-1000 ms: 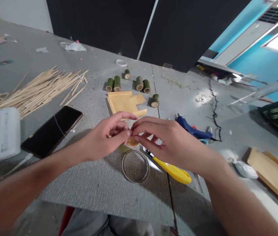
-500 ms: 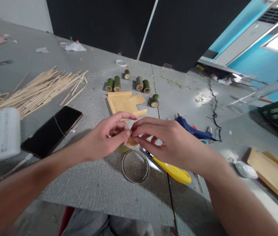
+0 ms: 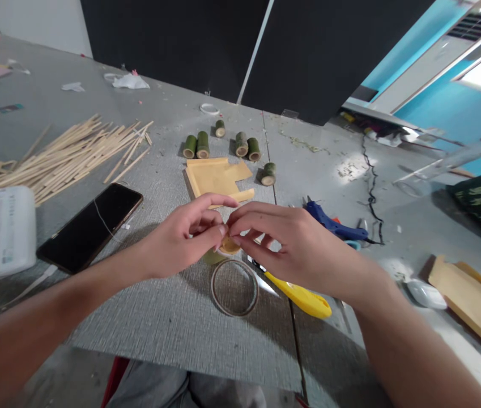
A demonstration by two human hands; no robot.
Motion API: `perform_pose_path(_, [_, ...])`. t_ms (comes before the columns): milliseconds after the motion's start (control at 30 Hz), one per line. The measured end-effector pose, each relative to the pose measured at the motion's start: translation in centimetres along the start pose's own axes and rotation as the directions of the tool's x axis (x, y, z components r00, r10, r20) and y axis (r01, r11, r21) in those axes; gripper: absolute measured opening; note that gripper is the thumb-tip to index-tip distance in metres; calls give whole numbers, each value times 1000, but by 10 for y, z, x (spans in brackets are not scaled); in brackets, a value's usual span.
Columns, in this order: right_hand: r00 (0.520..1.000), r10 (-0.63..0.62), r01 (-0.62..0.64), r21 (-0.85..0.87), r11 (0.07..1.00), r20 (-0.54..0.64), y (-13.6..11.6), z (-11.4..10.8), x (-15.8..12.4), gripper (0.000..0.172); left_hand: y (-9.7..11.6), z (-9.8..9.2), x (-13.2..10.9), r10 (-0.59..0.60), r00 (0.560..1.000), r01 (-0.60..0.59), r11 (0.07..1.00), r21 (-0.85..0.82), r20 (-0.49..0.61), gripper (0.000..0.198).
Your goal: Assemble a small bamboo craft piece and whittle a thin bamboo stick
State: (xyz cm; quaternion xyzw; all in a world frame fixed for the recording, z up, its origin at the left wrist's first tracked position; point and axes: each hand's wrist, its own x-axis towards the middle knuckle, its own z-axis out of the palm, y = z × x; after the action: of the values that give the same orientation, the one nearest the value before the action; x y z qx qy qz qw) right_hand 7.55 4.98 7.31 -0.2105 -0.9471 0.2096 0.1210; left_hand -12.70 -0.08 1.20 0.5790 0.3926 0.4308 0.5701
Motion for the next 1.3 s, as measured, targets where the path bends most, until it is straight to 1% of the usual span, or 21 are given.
perform_pose_path(433, [1000,1,-1,-5,1000,14,-1,-2,-1,16,0,0,0,11,1000,-11,1000,24,2,34])
perform_pose_path(767, [1000,2,-1,10,1000,-31,5,4,-1,13,2,0,0,23,1000,-23,998,52,4,34])
perform_pose_path(1000, [1000,-4,5,11,1000,-20,2,2,-1,14,1,1,1,29,1000,-29,999,34,7,34])
perform_pose_path(1300, [1000,-13,13,-10,1000,7,2,1,-1,17,-6,-2,1,-1,1000,1,998,-57,8,32])
